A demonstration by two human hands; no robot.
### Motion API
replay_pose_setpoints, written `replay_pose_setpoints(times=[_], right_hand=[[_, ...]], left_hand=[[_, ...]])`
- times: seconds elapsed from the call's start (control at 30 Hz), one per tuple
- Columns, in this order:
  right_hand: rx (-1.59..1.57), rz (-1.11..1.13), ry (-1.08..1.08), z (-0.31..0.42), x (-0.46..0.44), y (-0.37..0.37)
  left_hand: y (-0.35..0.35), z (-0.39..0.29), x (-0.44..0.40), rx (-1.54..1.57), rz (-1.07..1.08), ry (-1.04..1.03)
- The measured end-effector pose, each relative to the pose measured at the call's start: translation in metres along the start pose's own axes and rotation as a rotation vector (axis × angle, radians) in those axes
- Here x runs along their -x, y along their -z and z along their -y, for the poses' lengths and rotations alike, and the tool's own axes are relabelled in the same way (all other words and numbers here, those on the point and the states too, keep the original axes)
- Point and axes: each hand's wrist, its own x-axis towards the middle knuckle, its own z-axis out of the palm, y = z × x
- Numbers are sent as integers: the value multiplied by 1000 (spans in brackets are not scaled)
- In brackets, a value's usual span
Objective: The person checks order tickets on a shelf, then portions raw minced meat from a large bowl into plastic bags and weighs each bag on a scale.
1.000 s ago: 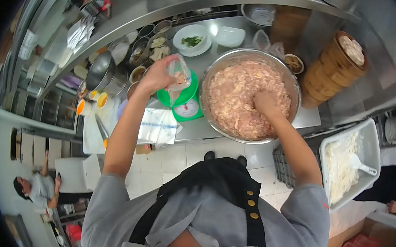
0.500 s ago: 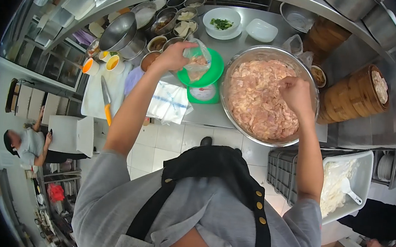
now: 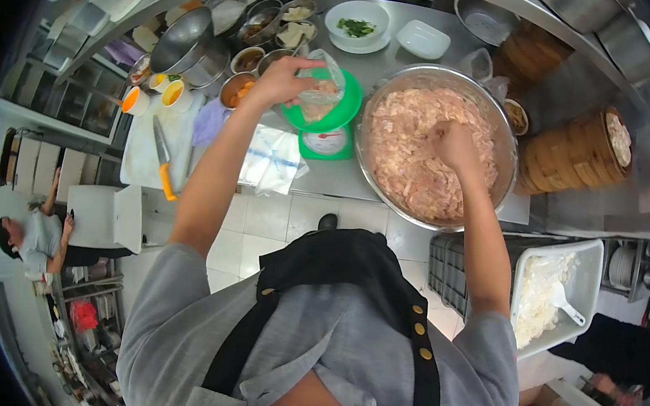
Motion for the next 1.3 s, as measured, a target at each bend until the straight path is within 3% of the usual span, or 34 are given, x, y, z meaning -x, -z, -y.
replay_pose_setpoints(times=[0.07,0.13,0.37,0.57,0.63,0.77,0.83,0.87,1.03,1.3], right_hand=[[-127,49,-79,10,-7,24],[-638,76,-203,23,-16,42],[-1036,49,-50,103,-54,74],[-886,132,71,172,-113,11],[-441,104,260,183,-128,-29],[-480,-71,186,203,-143,-49],[-832,63,169,205,-146,-41],[-911,3,178,219,-134,-22],[-946,-101,127,198,-105,26],[-824,-172,-24,99,-51,49]], left_hand=[[-1,6,-4,56,42,51],[-5,9,-7,131,59,85],[-6,12,-7,299,46,90],[-2,4,-8,296,32,98],[-1,3,-5,308,19,112],[12,9,-2,435,24,135],[12,16,0,483,30,163],[10,20,-2,473,26,168],[9,8,4,335,58,145],[23,4,-5,208,-40,56]])
